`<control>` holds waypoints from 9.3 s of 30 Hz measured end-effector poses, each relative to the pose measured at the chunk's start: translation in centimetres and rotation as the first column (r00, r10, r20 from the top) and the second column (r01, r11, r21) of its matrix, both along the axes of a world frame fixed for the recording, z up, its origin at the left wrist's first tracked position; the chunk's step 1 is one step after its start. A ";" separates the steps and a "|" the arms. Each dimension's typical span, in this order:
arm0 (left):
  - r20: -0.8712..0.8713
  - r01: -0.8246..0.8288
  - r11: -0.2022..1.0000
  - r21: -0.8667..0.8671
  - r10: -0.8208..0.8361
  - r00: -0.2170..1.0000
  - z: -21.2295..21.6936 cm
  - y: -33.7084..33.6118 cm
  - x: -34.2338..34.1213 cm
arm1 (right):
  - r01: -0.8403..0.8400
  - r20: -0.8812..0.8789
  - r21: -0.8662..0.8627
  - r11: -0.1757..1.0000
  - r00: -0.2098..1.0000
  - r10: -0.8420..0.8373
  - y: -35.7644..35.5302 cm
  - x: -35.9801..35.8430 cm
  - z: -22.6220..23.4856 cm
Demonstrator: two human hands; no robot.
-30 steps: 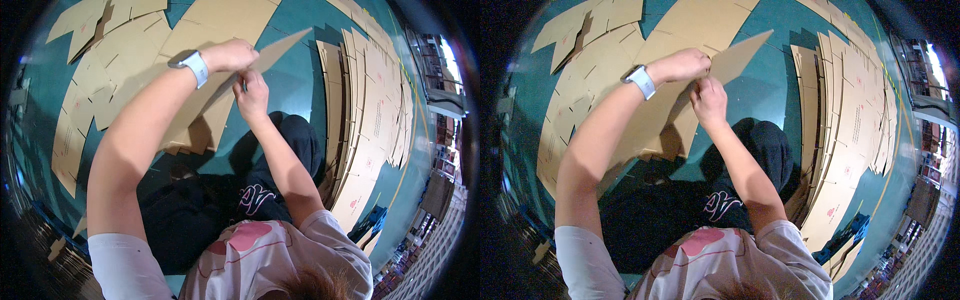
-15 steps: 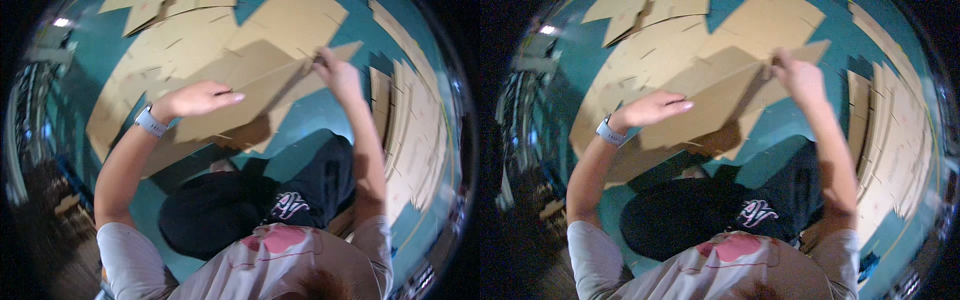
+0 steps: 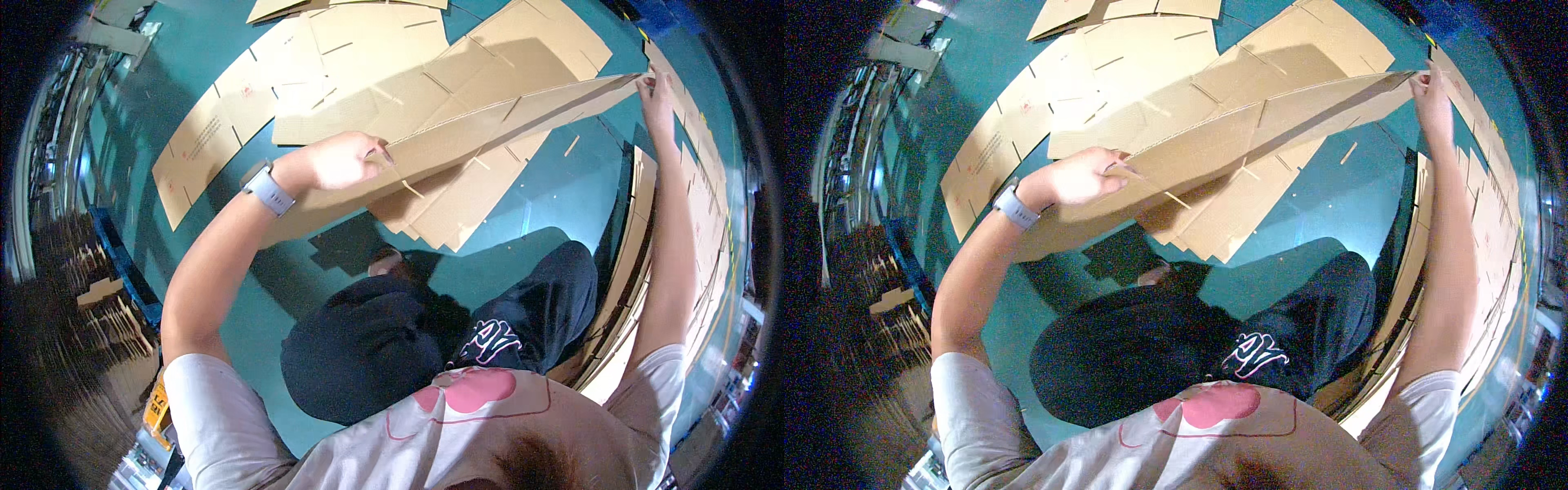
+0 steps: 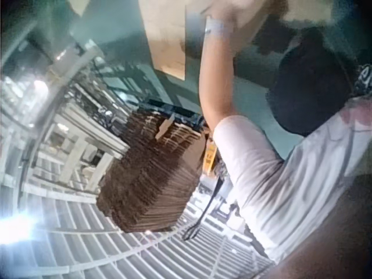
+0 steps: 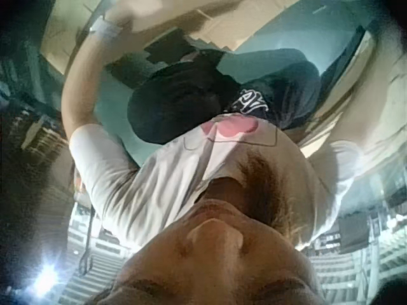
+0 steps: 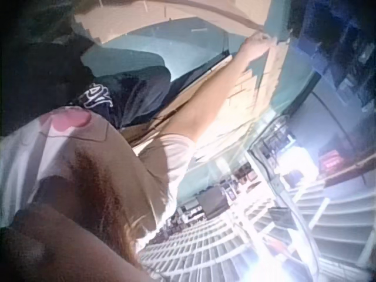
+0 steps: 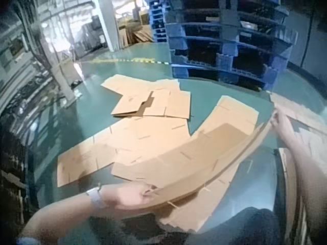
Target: The person uses a utility knife to cut along pre-scored lines on flat cardboard sheets. They separate the cut sections and stack the resulting pieces on the floor. The person handles the cardboard and knife with both hands throughout the process.
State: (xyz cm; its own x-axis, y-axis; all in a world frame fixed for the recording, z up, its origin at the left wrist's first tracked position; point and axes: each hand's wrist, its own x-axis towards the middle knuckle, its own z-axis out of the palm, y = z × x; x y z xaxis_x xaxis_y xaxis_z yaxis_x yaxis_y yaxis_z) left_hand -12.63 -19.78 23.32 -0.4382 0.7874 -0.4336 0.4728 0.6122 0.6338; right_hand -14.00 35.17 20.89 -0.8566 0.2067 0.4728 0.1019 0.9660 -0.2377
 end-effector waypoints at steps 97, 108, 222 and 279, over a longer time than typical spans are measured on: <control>0.323 -0.294 0.955 -0.028 0.287 0.902 -11.2 5.8 2.3 | 0.001 0.005 -0.974 -0.225 1.000 -0.016 -19.5 20.2 -4.0; 0.216 -0.447 0.870 0.210 0.404 0.889 -16.1 4.9 2.5 | 0.014 0.027 -0.980 -0.200 0.997 -0.066 -18.2 20.5 -4.4; -0.751 0.916 0.361 0.176 -0.552 0.361 -1.7 39.2 21.0 | 0.753 -0.092 -0.381 0.537 0.547 -0.832 -19.8 41.2 -9.7; -0.725 0.895 0.443 0.055 -0.598 0.341 -2.8 41.1 22.5 | -0.254 -0.035 -0.966 -0.040 0.285 -0.958 -17.8 42.2 -11.5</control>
State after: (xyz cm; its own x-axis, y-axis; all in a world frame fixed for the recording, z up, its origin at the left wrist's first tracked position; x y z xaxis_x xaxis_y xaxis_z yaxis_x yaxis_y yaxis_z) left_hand 9.83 21.33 20.52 0.4300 0.9006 0.0636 0.8917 -0.4347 0.1259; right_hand 28.24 17.39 9.42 0.1400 0.9468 -0.2899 -0.4357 -0.2039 -0.8767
